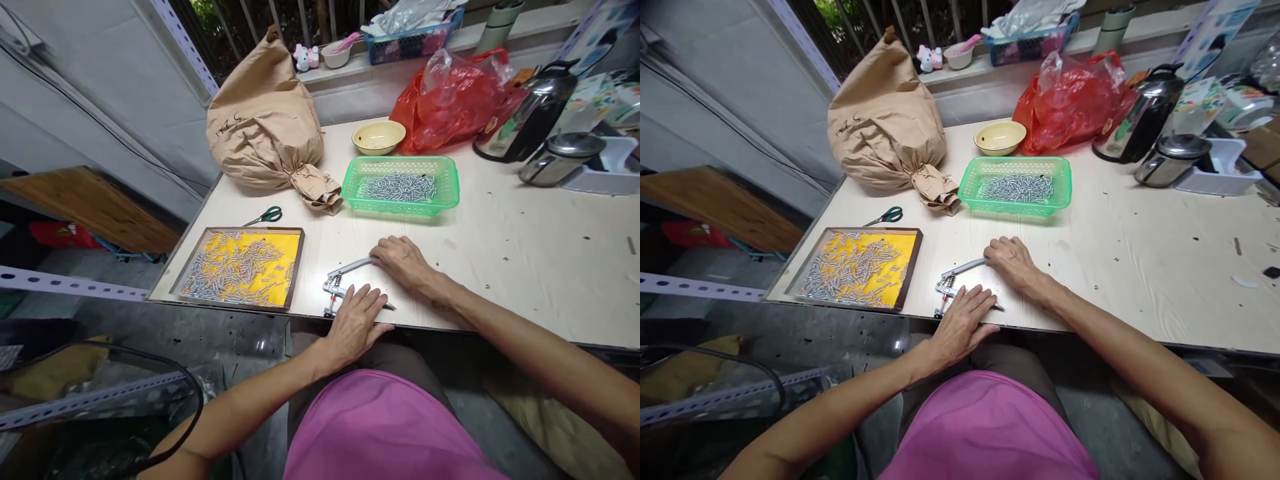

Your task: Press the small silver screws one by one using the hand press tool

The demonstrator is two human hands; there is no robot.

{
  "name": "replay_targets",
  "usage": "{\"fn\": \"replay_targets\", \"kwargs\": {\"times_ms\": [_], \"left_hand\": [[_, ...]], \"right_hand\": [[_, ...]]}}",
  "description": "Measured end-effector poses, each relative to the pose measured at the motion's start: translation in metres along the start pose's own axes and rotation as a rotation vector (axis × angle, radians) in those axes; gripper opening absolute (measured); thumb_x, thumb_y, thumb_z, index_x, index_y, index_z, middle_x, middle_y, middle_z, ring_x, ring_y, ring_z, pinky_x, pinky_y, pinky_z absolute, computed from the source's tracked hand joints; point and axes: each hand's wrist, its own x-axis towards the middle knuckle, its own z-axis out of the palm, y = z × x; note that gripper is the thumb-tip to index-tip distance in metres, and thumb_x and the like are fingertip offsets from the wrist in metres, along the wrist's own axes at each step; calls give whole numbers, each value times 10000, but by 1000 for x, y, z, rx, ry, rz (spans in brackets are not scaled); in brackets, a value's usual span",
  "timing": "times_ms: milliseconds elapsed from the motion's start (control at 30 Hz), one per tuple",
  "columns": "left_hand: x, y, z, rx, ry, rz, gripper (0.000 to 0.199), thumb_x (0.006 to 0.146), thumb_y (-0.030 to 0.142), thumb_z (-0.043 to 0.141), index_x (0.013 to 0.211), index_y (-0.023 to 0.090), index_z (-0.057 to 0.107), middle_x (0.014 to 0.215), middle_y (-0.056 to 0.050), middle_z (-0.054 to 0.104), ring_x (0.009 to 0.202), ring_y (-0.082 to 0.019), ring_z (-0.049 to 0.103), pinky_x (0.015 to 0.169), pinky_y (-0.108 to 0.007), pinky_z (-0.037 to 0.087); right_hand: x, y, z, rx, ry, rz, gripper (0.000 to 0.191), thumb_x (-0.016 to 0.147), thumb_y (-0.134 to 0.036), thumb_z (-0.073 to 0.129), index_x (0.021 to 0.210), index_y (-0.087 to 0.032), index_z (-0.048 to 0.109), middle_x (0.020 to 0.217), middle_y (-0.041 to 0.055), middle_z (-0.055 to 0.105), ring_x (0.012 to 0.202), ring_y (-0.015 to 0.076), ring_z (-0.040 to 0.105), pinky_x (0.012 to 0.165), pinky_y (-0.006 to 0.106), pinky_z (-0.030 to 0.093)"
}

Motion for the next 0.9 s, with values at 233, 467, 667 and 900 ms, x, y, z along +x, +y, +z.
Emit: {"fn": "replay_targets", "kwargs": {"times_ms": [233, 467, 667, 900], "left_hand": [[-2, -3, 2, -58, 11, 20, 577, 887, 496, 479, 1352, 163, 403, 1404, -128, 451, 1371, -290, 298, 1133, -515, 213], [-13, -5, 20, -110, 3, -2, 632, 865, 480, 514, 1371, 121, 394, 1360, -176, 482, 1273, -343, 428, 1052, -494, 349], [-17, -8, 31, -81, 7, 24, 675, 882, 490, 478, 1426, 129, 310, 1381, -170, 461, 1291, -353, 395, 1062, -506, 320], [-36, -13, -25, 22, 177, 20, 378, 935, 372, 425, 1250, 185, 519, 1336, -99, 512, 1275, -245, 410, 1068, -412, 350]], "right_hand": [[21, -28, -17, 2, -25, -103, 207, 904, -225, 498, 1053, -212, 640, 975, 70, 623, 900, 217, 495, 724, 337, 280], [34, -108, -7, -41, -176, -557, 69, 801, -190, 615, 760, -203, 669, 913, 88, 587, 908, 225, 437, 700, 337, 313], [45, -129, 3, 3, -158, -550, 94, 780, -161, 611, 832, -220, 662, 819, 79, 604, 845, 234, 490, 741, 356, 369], [45, -78, -74, 309, 374, -294, 245, 944, -227, 381, 1007, -187, 614, 929, 70, 649, 863, 181, 580, 779, 315, 445]]}}
